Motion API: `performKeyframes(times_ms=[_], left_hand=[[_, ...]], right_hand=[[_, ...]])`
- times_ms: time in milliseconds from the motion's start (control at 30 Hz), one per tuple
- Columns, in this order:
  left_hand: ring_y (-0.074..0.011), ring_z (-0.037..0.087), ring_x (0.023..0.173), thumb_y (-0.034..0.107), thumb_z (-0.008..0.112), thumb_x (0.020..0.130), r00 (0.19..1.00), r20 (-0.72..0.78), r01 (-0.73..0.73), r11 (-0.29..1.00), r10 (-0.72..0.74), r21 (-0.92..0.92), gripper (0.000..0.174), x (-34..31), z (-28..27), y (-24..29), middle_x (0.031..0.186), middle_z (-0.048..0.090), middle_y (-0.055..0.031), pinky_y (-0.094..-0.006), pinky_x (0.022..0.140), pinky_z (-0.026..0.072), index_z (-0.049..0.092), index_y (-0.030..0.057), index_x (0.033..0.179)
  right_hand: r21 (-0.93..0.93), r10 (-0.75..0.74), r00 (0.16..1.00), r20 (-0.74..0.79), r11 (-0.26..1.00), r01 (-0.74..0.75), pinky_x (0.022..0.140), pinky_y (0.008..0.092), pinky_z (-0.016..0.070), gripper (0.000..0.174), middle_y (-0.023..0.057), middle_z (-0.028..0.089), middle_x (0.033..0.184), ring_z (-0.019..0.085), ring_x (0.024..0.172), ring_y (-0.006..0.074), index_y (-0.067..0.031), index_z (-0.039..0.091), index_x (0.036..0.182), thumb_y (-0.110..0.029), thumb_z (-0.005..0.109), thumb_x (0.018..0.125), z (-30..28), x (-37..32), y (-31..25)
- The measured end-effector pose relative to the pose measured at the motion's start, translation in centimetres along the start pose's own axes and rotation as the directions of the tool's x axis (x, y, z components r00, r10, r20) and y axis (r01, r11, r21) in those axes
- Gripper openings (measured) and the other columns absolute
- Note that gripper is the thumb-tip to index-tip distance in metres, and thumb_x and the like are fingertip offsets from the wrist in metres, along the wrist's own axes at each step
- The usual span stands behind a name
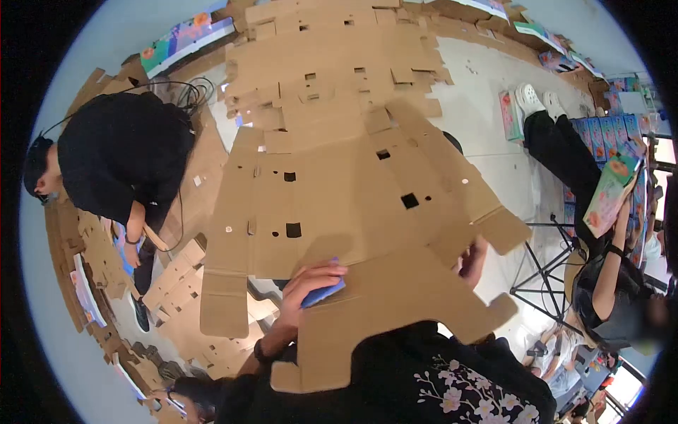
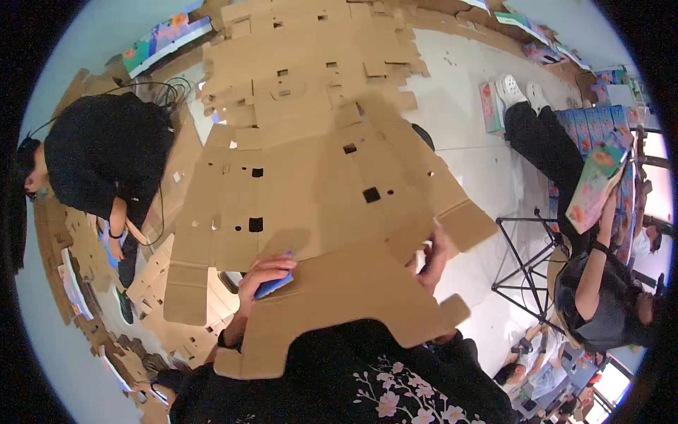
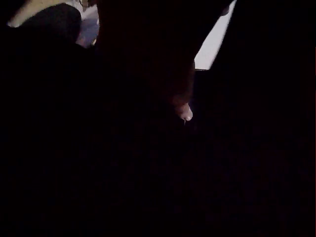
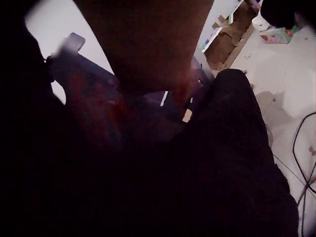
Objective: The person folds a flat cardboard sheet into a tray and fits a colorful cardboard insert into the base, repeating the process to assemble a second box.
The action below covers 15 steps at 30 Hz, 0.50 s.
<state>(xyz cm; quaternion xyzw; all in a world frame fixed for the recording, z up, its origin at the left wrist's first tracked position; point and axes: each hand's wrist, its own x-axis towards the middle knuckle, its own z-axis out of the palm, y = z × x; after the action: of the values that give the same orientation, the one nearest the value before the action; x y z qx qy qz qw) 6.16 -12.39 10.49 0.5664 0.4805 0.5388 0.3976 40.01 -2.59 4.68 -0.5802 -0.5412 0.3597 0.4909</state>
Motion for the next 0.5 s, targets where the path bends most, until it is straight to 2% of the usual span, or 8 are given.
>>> performKeyframes(times_ms=[67, 100, 200, 233, 333, 367, 467, 500], left_hand=[[-0.0341, 0.060, 0.127, 0.017, 0.077, 0.087, 0.987, -0.044, 0.157, 0.988, -0.157, -0.015, 0.046, -2.9, 0.1, -1.6, 0.133, 0.066, -0.0168, -0.0452, 0.111, 0.0423, 0.061, 0.0060, 0.128], [-0.0340, 0.057, 0.131, 0.018, 0.076, 0.089, 0.971, -0.067, 0.231, 0.973, -0.232, -0.020, 0.048, -4.0, 0.1, -2.4, 0.137, 0.063, -0.0176, -0.0450, 0.114, 0.0404, 0.059, 0.0061, 0.132], [-0.0332, 0.050, 0.139, 0.025, 0.073, 0.092, 0.888, -0.192, 0.396, 0.908, -0.417, -0.140, 0.058, -5.9, 0.2, -4.8, 0.148, 0.053, -0.0201, -0.0433, 0.117, 0.0361, 0.052, 0.0055, 0.142], [-0.0325, 0.045, 0.142, 0.030, 0.073, 0.092, 0.919, -0.163, 0.354, 0.933, -0.359, -0.063, 0.067, -6.0, -0.4, -5.7, 0.153, 0.046, -0.0209, -0.0431, 0.119, 0.0344, 0.047, 0.0048, 0.148], [-0.0323, 0.048, 0.138, 0.032, 0.076, 0.089, 0.938, -0.186, 0.313, 0.945, -0.291, 0.096, 0.070, -6.2, -0.8, -5.5, 0.151, 0.048, -0.0194, -0.0421, 0.116, 0.0373, 0.048, 0.0036, 0.147], [-0.0321, 0.050, 0.136, 0.032, 0.076, 0.089, 0.929, -0.212, 0.333, 0.934, -0.302, 0.129, 0.069, -6.4, -0.9, -5.3, 0.149, 0.049, -0.0188, -0.0416, 0.114, 0.0387, 0.050, 0.0031, 0.145], [-0.0310, 0.053, 0.129, 0.033, 0.075, 0.089, 0.902, -0.290, 0.381, 0.905, -0.319, 0.191, 0.065, -7.4, -0.8, -5.2, 0.143, 0.051, -0.0174, -0.0404, 0.109, 0.0426, 0.053, 0.0017, 0.142], [-0.0305, 0.054, 0.126, 0.033, 0.075, 0.089, 0.895, -0.310, 0.389, 0.901, -0.320, 0.191, 0.064, -8.1, -0.9, -5.7, 0.141, 0.052, -0.0171, -0.0402, 0.107, 0.0438, 0.055, 0.0013, 0.140]], right_hand=[[-0.241, -0.208, 0.901, 0.380, 0.919, 0.313, 0.096, 0.0375, 0.0505, 0.049, 0.0198, 0.059, 0.131, 0.059, 0.120, 0.0331, -0.0028, 0.059, 0.134, 0.004, 0.064, 0.086, -1.2, -0.7, -0.6], [-0.261, -0.135, 0.900, 0.415, 0.930, 0.260, 0.091, 0.0374, 0.0522, 0.035, 0.0203, 0.064, 0.122, 0.063, 0.114, 0.0333, -0.0022, 0.067, 0.121, 0.005, 0.062, 0.087, 0.4, -1.1, -4.0], [-0.297, 0.137, 0.868, 0.477, 0.955, 0.013, 0.088, 0.0374, 0.0538, 0.031, 0.0168, 0.069, 0.114, 0.066, 0.107, 0.0298, -0.0033, 0.069, 0.117, 0.005, 0.059, 0.089, -0.4, -2.0, -2.5], [-0.244, 0.152, 0.901, 0.406, 0.968, -0.054, 0.084, 0.0363, 0.0544, 0.025, 0.0148, 0.071, 0.104, 0.069, 0.098, 0.0279, -0.0031, 0.071, 0.109, 0.006, 0.059, 0.089, -0.7, -2.6, -1.1], [-0.351, 0.061, 0.921, 0.385, 0.933, 0.085, 0.084, 0.0353, 0.0541, 0.020, 0.0148, 0.070, 0.101, 0.069, 0.091, 0.0261, -0.0033, 0.070, 0.105, 0.005, 0.059, 0.091, -3.6, -3.4, 0.3], [-0.316, 0.075, 0.927, 0.369, 0.947, 0.049, 0.083, 0.0341, 0.0527, 0.015, 0.0119, 0.070, 0.103, 0.067, 0.090, 0.0214, -0.0040, 0.069, 0.107, -0.006, 0.057, 0.098, -4.7, -3.9, 2.6], [-0.270, 0.488, 0.844, 0.224, 0.863, -0.428, 0.080, 0.0345, 0.0520, 0.020, 0.0091, 0.070, 0.110, 0.066, 0.093, 0.0182, -0.0062, 0.068, 0.113, -0.018, 0.056, 0.102, -6.7, -3.6, 6.2], [-0.103, 0.419, 0.876, 0.239, 0.908, -0.406, 0.079, 0.0361, 0.0505, 0.028, 0.0070, 0.070, 0.113, 0.065, 0.098, 0.0174, -0.0054, 0.068, 0.118, -0.027, 0.056, 0.103, -7.3, -3.1, 6.8]])
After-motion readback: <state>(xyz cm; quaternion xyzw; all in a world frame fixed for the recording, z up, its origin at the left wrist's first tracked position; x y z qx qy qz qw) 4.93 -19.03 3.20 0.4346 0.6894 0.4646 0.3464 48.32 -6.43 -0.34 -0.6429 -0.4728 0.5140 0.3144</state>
